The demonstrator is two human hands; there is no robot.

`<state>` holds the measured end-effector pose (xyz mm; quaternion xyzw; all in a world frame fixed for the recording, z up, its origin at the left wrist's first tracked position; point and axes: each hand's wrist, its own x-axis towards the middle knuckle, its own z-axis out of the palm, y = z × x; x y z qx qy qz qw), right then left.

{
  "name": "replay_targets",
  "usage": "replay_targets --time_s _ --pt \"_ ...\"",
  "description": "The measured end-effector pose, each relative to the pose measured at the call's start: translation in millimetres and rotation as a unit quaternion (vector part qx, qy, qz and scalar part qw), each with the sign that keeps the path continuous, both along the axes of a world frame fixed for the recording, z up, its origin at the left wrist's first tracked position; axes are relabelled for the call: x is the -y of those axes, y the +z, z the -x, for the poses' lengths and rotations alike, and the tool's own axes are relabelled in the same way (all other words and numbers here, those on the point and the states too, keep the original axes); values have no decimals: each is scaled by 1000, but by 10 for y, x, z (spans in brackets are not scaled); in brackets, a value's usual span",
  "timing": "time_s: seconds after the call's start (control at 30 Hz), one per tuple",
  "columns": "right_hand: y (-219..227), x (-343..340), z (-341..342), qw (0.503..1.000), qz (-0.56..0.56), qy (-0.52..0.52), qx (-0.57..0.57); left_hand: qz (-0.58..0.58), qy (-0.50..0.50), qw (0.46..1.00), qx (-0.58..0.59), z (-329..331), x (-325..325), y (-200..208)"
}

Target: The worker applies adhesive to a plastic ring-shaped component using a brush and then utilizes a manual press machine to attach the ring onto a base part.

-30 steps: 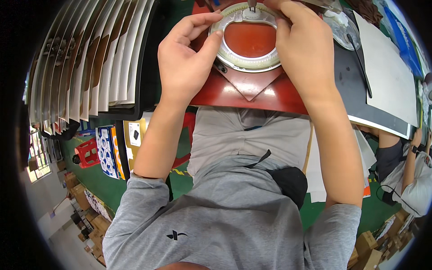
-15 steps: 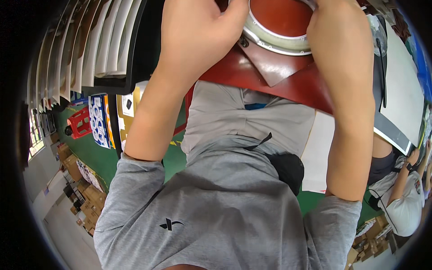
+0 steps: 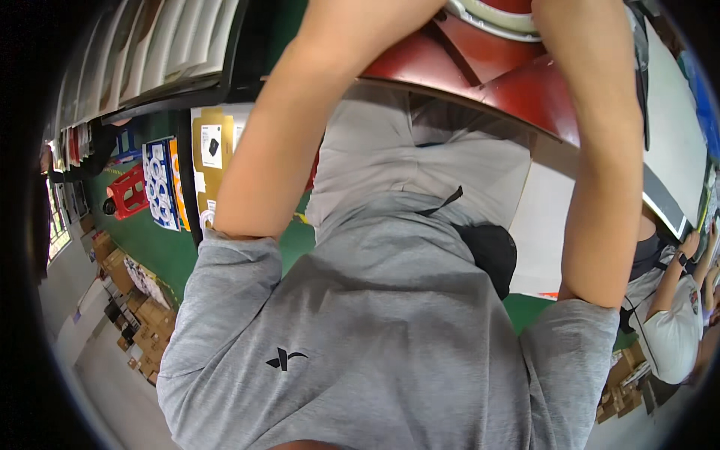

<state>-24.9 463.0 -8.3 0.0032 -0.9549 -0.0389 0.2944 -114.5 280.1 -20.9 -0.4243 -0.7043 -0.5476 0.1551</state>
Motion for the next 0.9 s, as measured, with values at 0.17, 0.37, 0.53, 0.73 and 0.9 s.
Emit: replay_targets --time_s 0.17,0.37,0.53,0.73,0.9 --pt "-134 124 10 988 66 -104 90 45 59 997 4 122 -20 -358" --pt "-61 177 -10 982 92 -143 86 46 22 998 46 51 35 -73" --pt "-122 129 36 995 87 -42 18 93 35 995 12 99 -30 -240" --pt "-141 247 -222 987 143 -3 -68 54 51 997 19 41 66 -289" --pt "941 218 -774 934 121 1 -336 109 93 990 16 56 168 -4"
